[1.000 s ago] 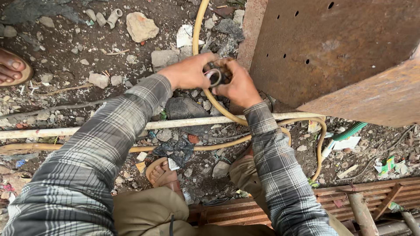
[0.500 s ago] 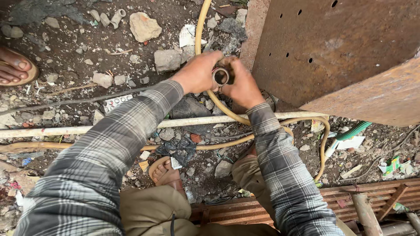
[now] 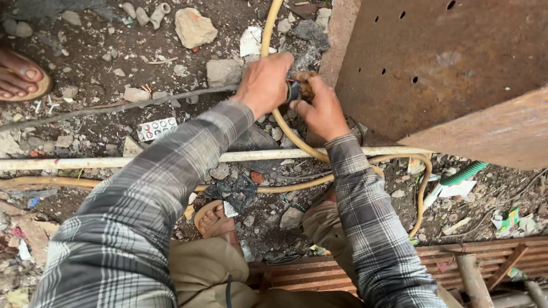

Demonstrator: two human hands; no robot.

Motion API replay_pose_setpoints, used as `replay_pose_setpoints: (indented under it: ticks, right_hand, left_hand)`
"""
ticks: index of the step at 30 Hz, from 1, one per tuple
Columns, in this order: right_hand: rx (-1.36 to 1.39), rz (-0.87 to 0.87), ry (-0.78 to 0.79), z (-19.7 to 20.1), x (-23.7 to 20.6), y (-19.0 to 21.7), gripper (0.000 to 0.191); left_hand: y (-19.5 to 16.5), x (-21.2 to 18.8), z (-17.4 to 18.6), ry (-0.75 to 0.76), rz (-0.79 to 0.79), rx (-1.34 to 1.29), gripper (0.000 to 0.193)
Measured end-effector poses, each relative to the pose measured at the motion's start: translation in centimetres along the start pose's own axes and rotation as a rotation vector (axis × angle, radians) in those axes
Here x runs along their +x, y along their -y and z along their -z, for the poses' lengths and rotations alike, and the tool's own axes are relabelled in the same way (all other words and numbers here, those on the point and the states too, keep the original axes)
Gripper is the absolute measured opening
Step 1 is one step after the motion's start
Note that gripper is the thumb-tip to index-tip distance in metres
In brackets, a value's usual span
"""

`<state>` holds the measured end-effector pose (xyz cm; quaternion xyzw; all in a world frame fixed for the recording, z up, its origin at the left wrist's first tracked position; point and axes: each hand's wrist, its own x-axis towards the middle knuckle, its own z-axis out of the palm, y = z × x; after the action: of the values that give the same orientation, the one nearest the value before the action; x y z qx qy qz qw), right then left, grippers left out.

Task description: The person sits on the ground and repairs a damaged section of a yellow electrical cable. They strip the outer sheath, twist the internal wires together, and wrap the connection with black electrical tape.

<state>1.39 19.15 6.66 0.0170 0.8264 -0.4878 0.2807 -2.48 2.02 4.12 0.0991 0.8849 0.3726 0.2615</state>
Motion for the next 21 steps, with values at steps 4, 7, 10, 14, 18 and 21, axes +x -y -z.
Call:
replay_pose_setpoints:
  ticks: [4,7,10,14,18,21]
  right_hand:
    - [-0.146,-0.066,-0.116,-1.2,0.0,-1.1,0.046]
    - [-0.139,-0.064,-0.143,-1.6,0.0,-2.2,0.036]
    - [-0.131,0.112,-0.202,-1.1,0.5,-3.1,0.033]
    - [-0.185,0.137,-0.296,-1.2,0.2,-3.4,0.018]
    - [0.003,0.160,-0.352,-2.4,-1.0,-3.2,0.011]
    - [0.090,0.179,-0.374,-2.8,-1.5,-3.3,0.005]
  left_hand:
    - [0.3,0.5,-0.3,0.202,0.230,-0.054,0.015]
    - [0.1,0.8,-0.1,0.319,0.269,-0.116,0.028]
    - [0.4,0.8,1.0,0.486,0.315,-0.347,0.049]
    - [1.3,1.2,2.1,0.525,0.581,-0.887,0.044]
    - [2.0,1.5,0.7,0.583,0.522,-0.810,0.045]
    - [2.3,1.2,-0.8,0.307,0.408,-0.872,0.038]
